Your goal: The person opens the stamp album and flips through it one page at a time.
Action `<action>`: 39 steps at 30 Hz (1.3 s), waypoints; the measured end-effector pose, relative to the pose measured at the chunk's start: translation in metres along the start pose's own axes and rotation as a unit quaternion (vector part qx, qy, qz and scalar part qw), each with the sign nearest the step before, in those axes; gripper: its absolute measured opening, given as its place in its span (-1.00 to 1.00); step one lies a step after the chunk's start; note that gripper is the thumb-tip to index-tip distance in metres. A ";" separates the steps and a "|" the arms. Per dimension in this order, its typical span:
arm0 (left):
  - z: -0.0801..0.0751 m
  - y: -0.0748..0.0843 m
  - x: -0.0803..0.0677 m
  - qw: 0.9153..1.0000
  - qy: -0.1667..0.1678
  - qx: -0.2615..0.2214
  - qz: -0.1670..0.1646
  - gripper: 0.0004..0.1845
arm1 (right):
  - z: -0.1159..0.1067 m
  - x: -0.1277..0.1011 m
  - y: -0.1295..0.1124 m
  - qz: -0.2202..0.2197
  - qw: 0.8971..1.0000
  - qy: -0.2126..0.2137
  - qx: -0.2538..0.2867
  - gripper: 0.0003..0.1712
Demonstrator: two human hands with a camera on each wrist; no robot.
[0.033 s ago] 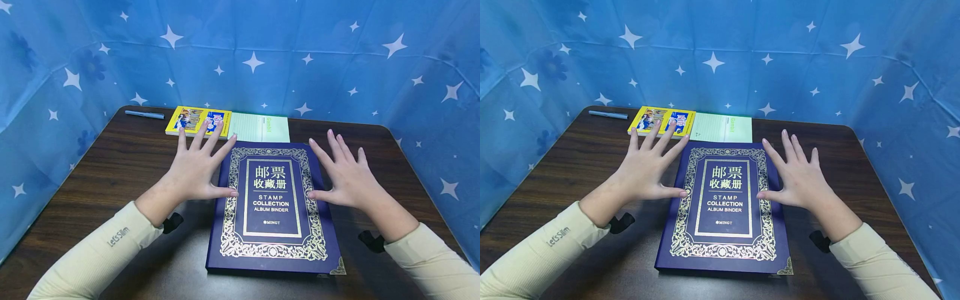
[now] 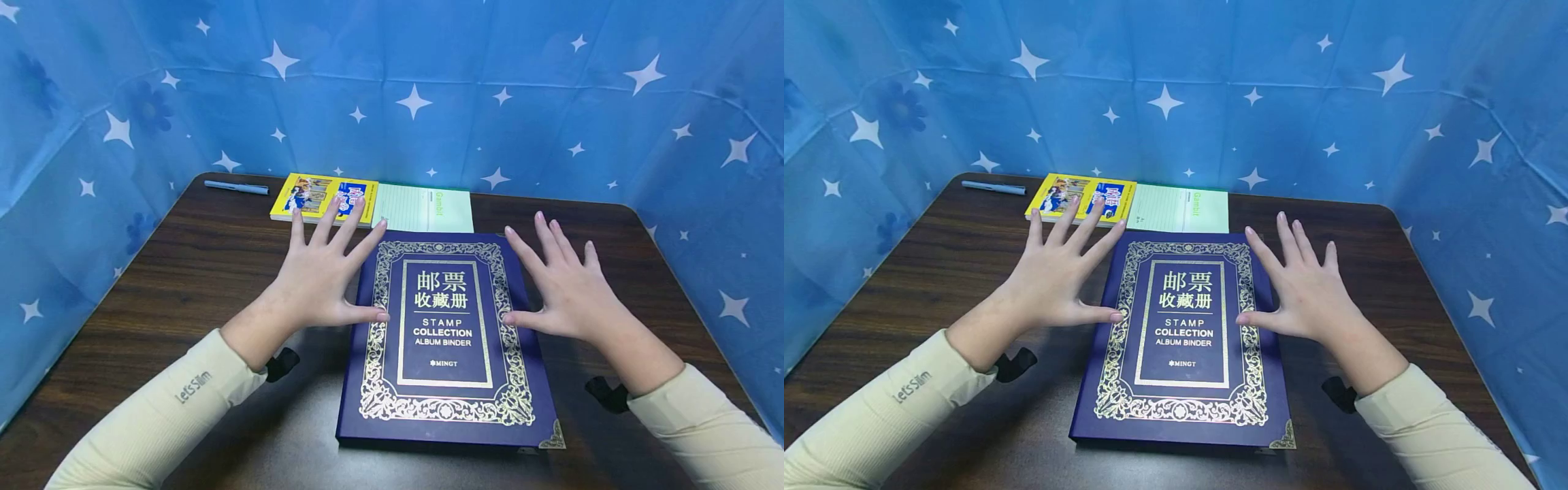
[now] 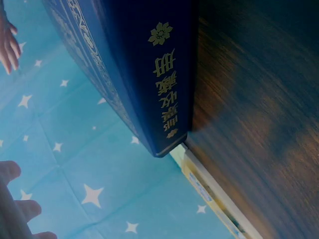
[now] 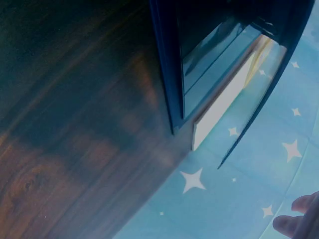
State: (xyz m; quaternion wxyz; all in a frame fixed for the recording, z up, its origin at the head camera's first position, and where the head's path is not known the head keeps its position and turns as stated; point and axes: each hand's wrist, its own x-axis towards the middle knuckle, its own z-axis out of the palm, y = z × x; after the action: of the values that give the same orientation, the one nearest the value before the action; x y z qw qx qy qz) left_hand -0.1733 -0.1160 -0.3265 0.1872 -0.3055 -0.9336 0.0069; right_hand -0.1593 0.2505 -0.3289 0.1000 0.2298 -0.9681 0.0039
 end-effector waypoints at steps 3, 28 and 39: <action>0.000 0.000 0.000 1.000 0.001 0.003 0.001 0.25 | 0.002 0.000 0.000 0.001 1.000 -0.002 0.003 0.37; -0.021 0.052 -0.019 0.989 0.057 -0.094 0.100 -0.09 | 0.016 0.003 0.021 0.199 0.930 -0.013 0.310 -0.23; -0.002 0.106 -0.063 0.972 -0.004 -0.083 0.220 -0.39 | 0.061 0.013 0.022 0.274 0.836 -0.132 0.456 -0.26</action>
State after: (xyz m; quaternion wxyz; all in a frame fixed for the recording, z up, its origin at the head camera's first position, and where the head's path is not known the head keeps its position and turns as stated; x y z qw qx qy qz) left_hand -0.0662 -0.0661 -0.3598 0.1512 -0.5181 -0.8413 -0.0282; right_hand -0.1926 0.2613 -0.3850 -0.1503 -0.0274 -0.8839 0.4420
